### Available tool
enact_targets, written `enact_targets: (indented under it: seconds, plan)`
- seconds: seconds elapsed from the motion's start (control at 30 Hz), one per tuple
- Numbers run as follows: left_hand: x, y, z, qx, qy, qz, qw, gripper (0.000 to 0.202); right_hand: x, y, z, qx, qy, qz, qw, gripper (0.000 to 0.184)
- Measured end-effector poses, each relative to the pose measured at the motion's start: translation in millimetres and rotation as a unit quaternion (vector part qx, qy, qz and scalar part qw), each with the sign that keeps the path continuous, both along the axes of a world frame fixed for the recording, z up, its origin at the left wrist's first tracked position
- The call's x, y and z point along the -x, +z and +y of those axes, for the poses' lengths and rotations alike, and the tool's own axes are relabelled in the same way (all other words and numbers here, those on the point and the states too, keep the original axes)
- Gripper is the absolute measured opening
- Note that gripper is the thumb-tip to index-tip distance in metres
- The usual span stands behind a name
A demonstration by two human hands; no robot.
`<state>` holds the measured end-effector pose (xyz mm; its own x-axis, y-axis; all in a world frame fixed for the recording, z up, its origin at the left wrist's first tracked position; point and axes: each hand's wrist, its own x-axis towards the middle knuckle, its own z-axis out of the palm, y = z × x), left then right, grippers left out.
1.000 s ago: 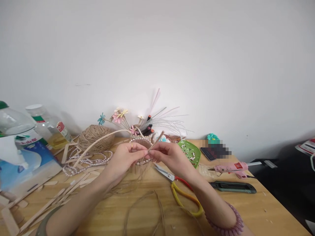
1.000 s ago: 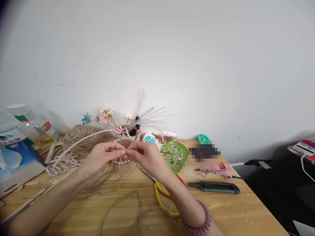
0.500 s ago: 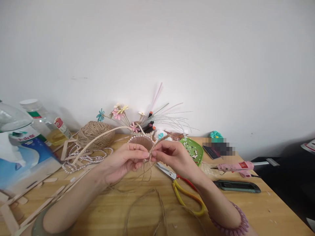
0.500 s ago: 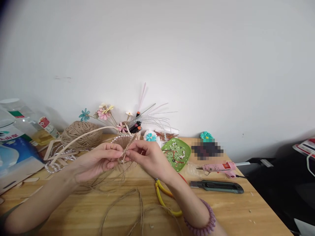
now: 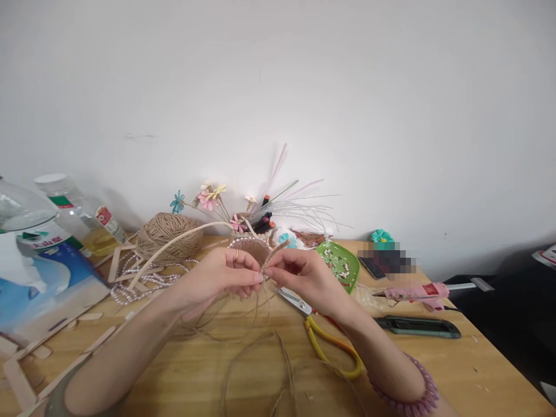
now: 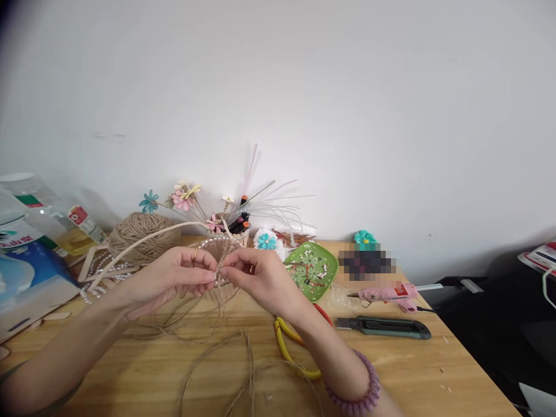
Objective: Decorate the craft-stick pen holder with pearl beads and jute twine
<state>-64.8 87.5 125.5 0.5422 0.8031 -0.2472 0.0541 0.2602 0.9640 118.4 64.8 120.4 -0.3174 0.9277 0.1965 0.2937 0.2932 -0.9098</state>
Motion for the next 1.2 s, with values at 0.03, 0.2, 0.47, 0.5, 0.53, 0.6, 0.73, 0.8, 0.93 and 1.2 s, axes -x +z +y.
enact_targets:
  seconds: [0.03, 0.2, 0.47, 0.5, 0.53, 0.6, 0.73, 0.8, 0.93, 1.2]
  plan:
    - [-1, -0.4, 0, -0.009, 0.004, 0.009, 1.000, 0.009, 0, 0.5, 0, 0.007, -0.002, 0.001, 1.000, 0.013]
    - [-4, -0.2, 0, -0.023, 0.047, 0.013, 0.999, 0.009, -1, 6.2, -2, 0.037, -0.004, 0.011, 0.999, 0.016]
    - [-3, -1.4, -1, -0.079, 0.053, 0.044, 0.994, 0.011, -1, 6.1, -3, 0.058, -0.001, -0.021, 0.998, 0.012]
    - [-4, -1.5, -1, -0.082, 0.052, 0.049, 0.994, 0.012, -1, 5.4, -4, 0.054, -0.005, -0.020, 0.998, 0.012]
    - [-4, -1.4, -2, -0.081, 0.051, 0.052, 0.994, 0.012, 0, 4.7, -4, 0.050, -0.009, -0.018, 0.999, 0.012]
    - [-5, -1.3, -3, -0.065, 0.043, 0.047, 0.996, 0.013, 1, 3.8, -5, 0.037, -0.019, -0.018, 0.999, 0.011]
    - [-7, -1.0, -6, -0.032, 0.042, 0.008, 0.999, 0.014, 1, 3.8, -7, 0.015, -0.021, -0.028, 0.999, 0.012]
    - [-9, -0.4, -7, -0.038, 0.051, 0.001, 0.998, 0.014, 2, 4.4, -7, 0.016, -0.019, -0.028, 0.999, 0.011]
    - [-11, 1.6, -8, -0.057, 0.062, 0.017, 0.996, 0.012, 3, 6.1, -6, 0.032, -0.021, -0.029, 0.999, 0.011]
    - [-6, 2.6, -8, -0.074, 0.022, 0.029, 0.997, 0.007, -2, 9.0, -4, -0.010, 0.015, -0.004, 1.000, 0.034]
